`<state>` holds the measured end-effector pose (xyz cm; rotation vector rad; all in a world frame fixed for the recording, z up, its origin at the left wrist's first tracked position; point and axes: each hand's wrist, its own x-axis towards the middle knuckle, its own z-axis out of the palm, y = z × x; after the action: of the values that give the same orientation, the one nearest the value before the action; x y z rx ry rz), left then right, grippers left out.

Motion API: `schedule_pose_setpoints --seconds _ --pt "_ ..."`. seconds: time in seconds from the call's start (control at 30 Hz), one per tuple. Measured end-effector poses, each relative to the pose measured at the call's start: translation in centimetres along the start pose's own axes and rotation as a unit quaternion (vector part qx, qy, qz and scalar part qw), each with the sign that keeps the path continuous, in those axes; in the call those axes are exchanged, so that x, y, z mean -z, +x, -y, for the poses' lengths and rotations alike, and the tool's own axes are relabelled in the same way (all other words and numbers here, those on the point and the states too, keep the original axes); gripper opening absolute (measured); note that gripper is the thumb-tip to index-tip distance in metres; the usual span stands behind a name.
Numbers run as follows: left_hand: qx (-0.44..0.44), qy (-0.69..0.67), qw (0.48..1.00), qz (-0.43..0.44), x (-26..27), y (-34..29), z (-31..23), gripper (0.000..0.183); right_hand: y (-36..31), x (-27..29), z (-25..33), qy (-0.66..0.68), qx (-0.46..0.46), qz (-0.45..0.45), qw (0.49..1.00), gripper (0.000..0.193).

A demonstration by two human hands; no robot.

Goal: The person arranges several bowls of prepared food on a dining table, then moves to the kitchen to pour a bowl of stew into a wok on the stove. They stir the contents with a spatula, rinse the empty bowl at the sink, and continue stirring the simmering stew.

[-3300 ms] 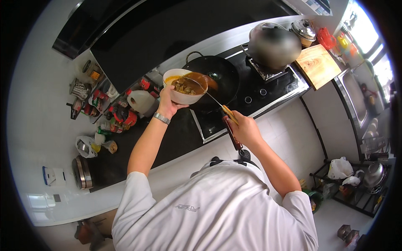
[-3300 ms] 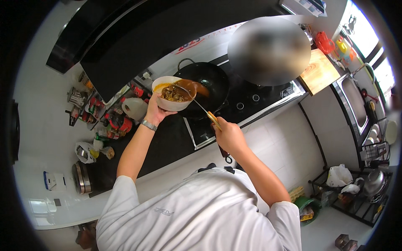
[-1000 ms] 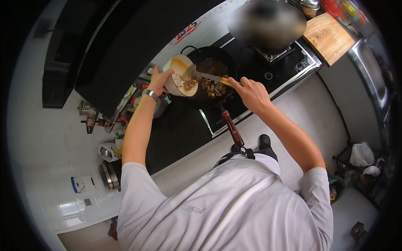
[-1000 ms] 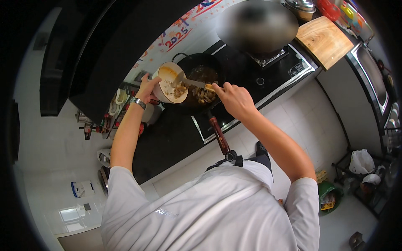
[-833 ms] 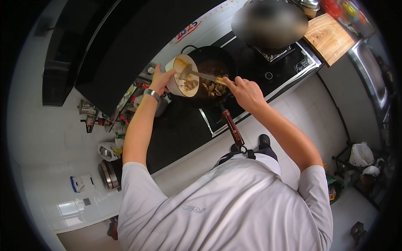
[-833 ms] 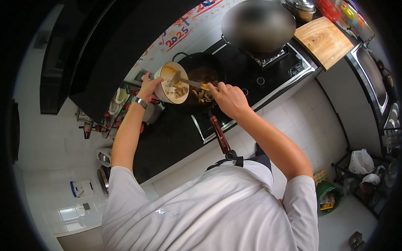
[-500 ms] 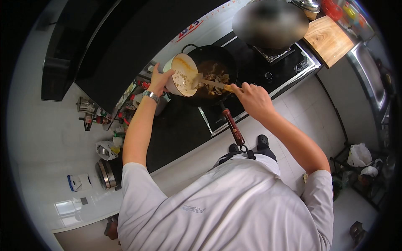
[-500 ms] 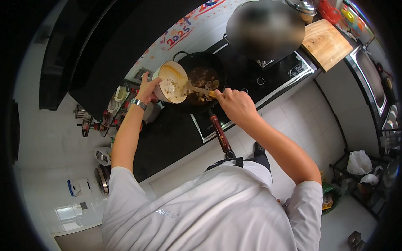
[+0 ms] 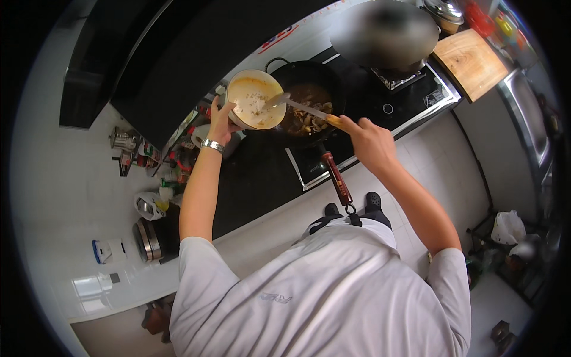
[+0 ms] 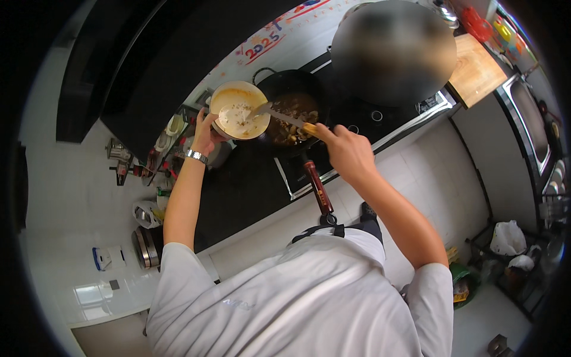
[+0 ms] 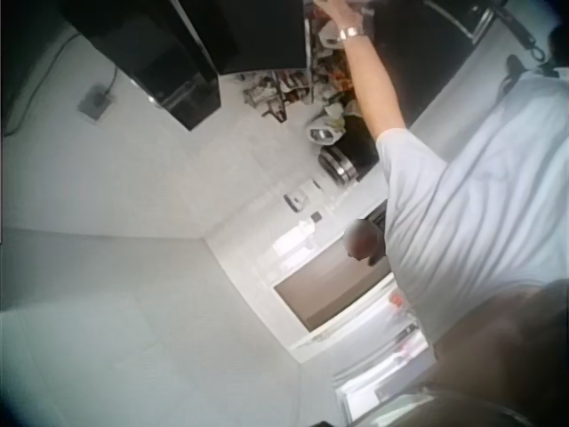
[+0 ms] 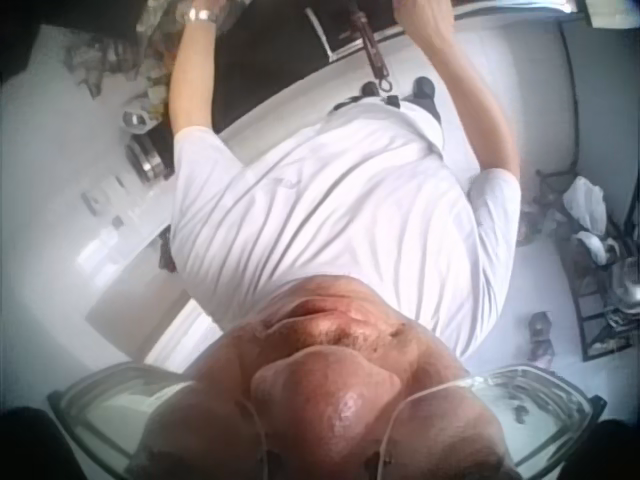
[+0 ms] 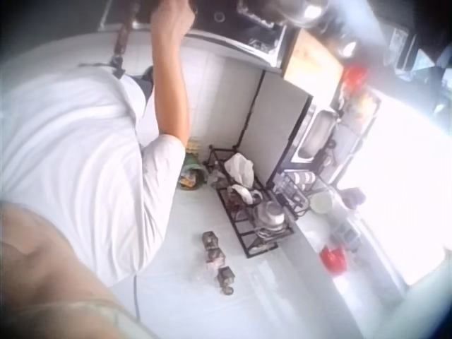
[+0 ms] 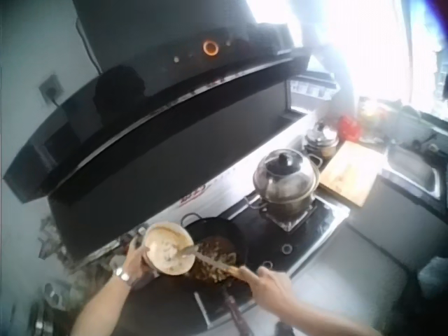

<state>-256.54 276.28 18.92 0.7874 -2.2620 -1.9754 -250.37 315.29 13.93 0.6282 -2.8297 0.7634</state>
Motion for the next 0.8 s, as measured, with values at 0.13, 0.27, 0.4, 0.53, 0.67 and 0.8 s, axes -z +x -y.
schedule_pose_setpoints --seconds 0.13,0.27,0.4,0.53,0.67,0.8 --pt "0.012 -0.135 0.991 0.024 4.8 -0.7 4.0 0.080 -3.0 -0.6 -2.9 0.167 -0.075 -0.043 0.982 0.041" --pt "0.007 -0.248 0.965 0.081 6.8 -5.2 6.7 0.067 -4.2 1.0 -4.5 0.104 -0.049 -0.039 0.993 0.038" --pt "-0.005 -0.355 0.934 0.035 9.2 -10.4 11.4 0.068 -2.4 6.0 -2.0 -0.057 0.002 0.071 0.996 0.037" --pt "0.010 -0.439 0.898 -0.009 11.8 -13.9 18.6 0.071 -0.4 6.8 1.3 -0.205 0.057 0.140 0.967 0.044" --pt "0.025 -0.471 0.881 -0.037 13.9 -17.2 24.5 0.069 1.6 2.8 2.6 -0.232 0.085 0.125 0.961 0.047" --pt "0.052 -0.485 0.869 -0.088 16.1 -19.0 30.0 0.065 3.5 0.9 4.7 -0.219 0.046 0.096 0.970 0.037"
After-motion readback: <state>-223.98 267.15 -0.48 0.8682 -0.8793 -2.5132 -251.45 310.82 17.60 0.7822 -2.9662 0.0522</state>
